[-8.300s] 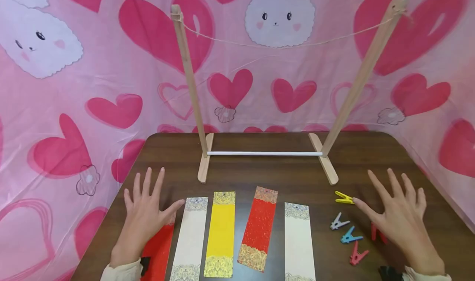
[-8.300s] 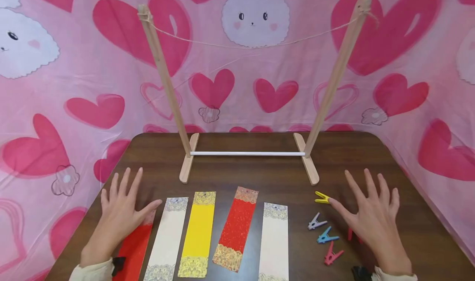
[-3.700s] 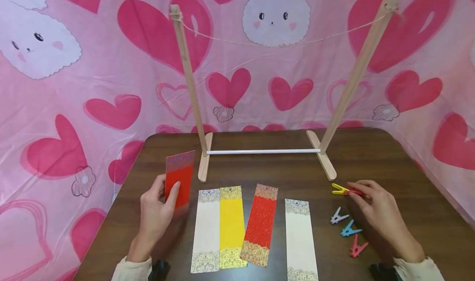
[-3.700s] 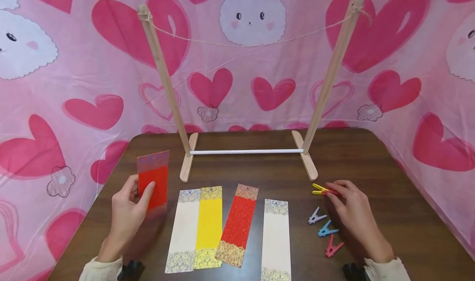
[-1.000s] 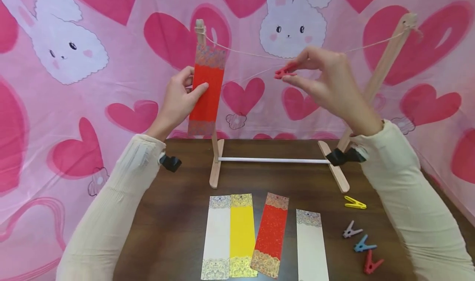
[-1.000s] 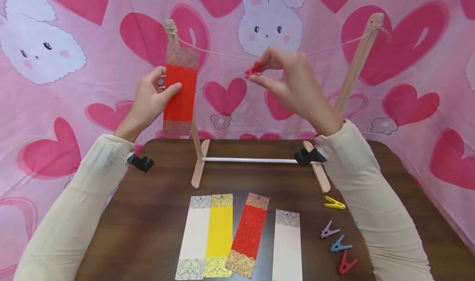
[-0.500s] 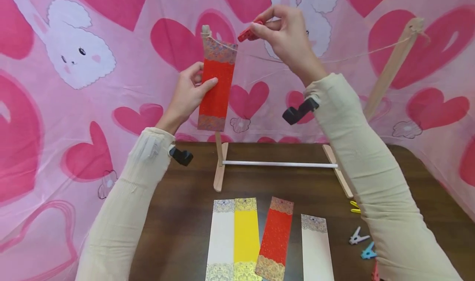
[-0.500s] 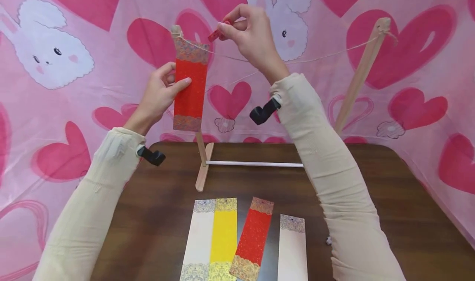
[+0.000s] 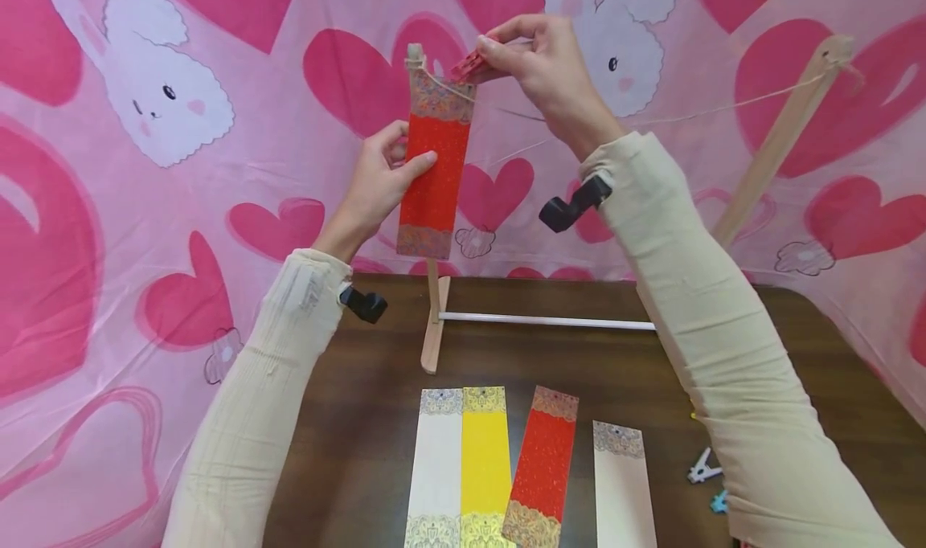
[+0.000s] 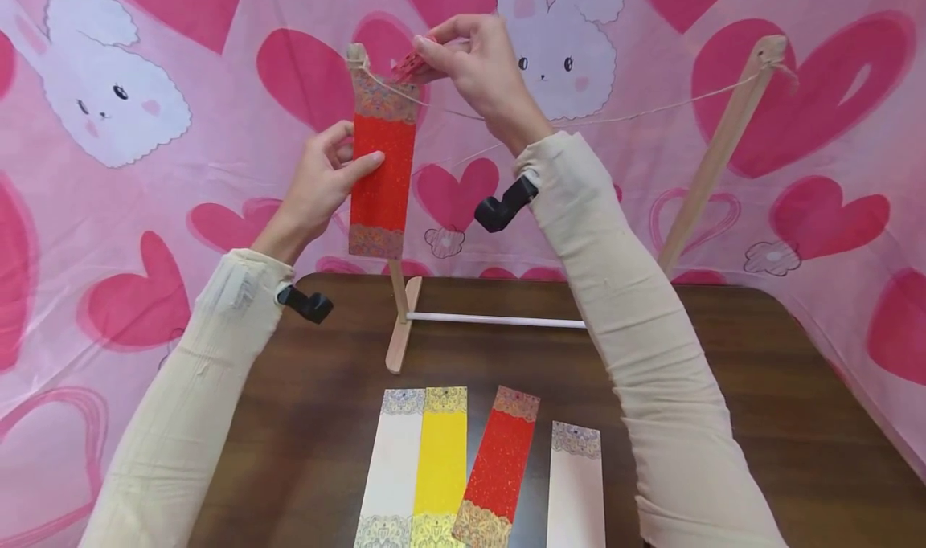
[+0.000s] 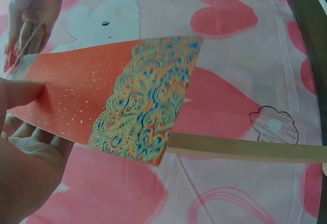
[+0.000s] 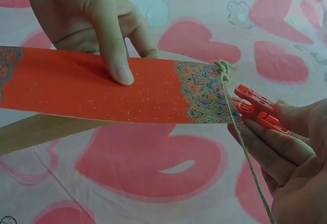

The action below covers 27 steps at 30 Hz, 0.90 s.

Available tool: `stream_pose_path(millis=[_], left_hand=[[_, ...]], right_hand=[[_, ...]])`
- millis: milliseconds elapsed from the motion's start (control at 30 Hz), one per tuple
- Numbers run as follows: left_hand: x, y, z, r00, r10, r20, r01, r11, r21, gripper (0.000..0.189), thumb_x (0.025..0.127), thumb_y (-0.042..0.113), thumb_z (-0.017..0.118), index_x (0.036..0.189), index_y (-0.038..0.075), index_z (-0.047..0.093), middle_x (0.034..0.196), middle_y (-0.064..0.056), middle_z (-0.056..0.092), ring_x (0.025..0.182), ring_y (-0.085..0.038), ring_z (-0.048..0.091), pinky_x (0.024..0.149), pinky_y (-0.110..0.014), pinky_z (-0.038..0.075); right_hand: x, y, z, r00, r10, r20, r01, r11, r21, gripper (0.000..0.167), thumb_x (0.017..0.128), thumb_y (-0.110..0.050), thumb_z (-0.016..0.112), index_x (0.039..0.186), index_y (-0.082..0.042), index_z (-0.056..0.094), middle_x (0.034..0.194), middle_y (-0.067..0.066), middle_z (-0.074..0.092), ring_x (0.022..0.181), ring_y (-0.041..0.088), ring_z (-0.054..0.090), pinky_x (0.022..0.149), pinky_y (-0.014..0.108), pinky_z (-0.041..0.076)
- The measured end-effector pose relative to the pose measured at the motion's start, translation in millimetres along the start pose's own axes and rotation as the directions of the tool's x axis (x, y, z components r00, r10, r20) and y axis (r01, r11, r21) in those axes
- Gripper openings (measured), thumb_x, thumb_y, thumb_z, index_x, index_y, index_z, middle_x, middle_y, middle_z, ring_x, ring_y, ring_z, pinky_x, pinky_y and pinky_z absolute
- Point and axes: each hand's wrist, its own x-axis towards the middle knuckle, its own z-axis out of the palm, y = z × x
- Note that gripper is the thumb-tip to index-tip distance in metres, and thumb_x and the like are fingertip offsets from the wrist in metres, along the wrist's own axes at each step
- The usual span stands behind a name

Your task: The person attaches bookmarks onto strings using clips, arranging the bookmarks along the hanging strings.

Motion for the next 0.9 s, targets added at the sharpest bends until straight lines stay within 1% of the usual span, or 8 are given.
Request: stream_pose_path(millis=[167,300,433,600,667,733,833,900], left_hand=[[-1.9,1.3,2.2,1.0,0.0,0.004,0.0,1.0,-0.008,0.022,0.094,0.001,0.065,0.115,0.001,0.059,0.098,-0.013,0.071,0.084,-0.02,0.072,0.074,-0.032,0.06],[-1.6,0.5,4.1,1.0,0.002,-0.002,-0.002,1.0,-0.01,0.022,0.094,0.0,0.065,0.115,0.001,0.06,0.098,-0.013,0.071,0.084,-0.021,0.072,0.074,-0.032,0.059],[-2.0,-0.5,4.7,1.0,-0.028,-0.009,0.028,1.0,0.008,0.024,0.093,0.001,0.066,0.117,0.0,0.06,0.099,-0.014,0.071,0.084,-0.02,0.072,0.075,-0.033,0.059],[-5.2,-2.3,6.1,0.998,-0.063,-0.019,0.063,0.998,0.023,0.023,0.093,0.0,0.065,0.116,0.0,0.059,0.097,-0.015,0.071,0.083,-0.02,0.072,0.077,-0.033,0.059],[-7.6,-4.8,4.9,0.997,-0.075,-0.02,0.076,0.997,0.032,0.023,0.094,0.001,0.064,0.116,0.0,0.058,0.099,-0.015,0.071,0.084,-0.019,0.072,0.079,-0.033,0.059],[-10.1,-7.7,3.3,0.996,-0.089,-0.024,0.09,0.995,0.041,0.023,0.095,0.002,0.063,0.117,0.001,0.057,0.101,-0.016,0.071,0.086,-0.019,0.072,0.081,-0.034,0.058],[-12.6,-14.1,0.1,0.993,-0.114,-0.037,0.116,0.992,0.058,0.024,0.096,0.004,0.062,0.119,0.002,0.056,0.106,-0.017,0.071,0.088,-0.02,0.072,0.082,-0.035,0.058],[-14.7,-17.6,-1.8,0.991,-0.119,-0.053,0.123,0.99,0.074,0.025,0.096,0.005,0.062,0.12,0.001,0.056,0.105,-0.018,0.071,0.088,-0.02,0.072,0.081,-0.036,0.059]], right_hand=[[-2.7,-0.1,3.0,1.0,0.008,0.018,-0.007,0.999,-0.042,0.015,0.091,-0.009,0.072,0.1,0.002,0.068,0.088,0.009,0.075,0.084,0.022,0.072,0.097,0.029,0.05],[-5.2,1.4,2.2,0.999,0.028,0.03,-0.025,0.996,-0.086,0.02,0.091,-0.012,0.072,0.105,0.002,0.068,0.091,0.009,0.076,0.089,0.022,0.072,0.102,0.026,0.045],[-7.1,4.7,0.8,0.997,0.032,0.063,-0.023,0.99,-0.141,0.025,0.093,-0.017,0.071,0.111,0.001,0.068,0.096,0.008,0.076,0.093,0.023,0.07,0.105,0.026,0.042],[-10.2,7.2,0.9,0.991,0.031,0.128,0.0,0.972,-0.236,0.032,0.096,-0.023,0.067,0.117,0.001,0.068,0.102,0.007,0.074,0.098,0.021,0.069,0.103,0.029,0.045],[-13.2,8.0,0.7,0.991,0.028,0.133,0.012,0.957,-0.291,0.034,0.098,-0.026,0.065,0.121,-0.001,0.068,0.107,0.008,0.073,0.102,0.02,0.067,0.103,0.029,0.045],[-18.9,7.8,-0.7,0.995,0.024,0.102,0.015,0.931,-0.364,0.037,0.098,-0.029,0.064,0.125,-0.004,0.066,0.111,0.007,0.072,0.105,0.018,0.066,0.102,0.028,0.045],[-31.4,8.1,-7.1,0.998,-0.043,0.044,0.059,0.881,-0.469,0.038,0.099,-0.03,0.062,0.129,-0.006,0.063,0.117,0.008,0.071,0.107,0.016,0.066,0.098,0.027,0.048],[-40.5,8.1,-12.1,0.995,-0.096,0.001,0.082,0.847,-0.524,0.038,0.098,-0.029,0.062,0.129,-0.006,0.063,0.118,0.008,0.071,0.106,0.014,0.066,0.095,0.025,0.05]])
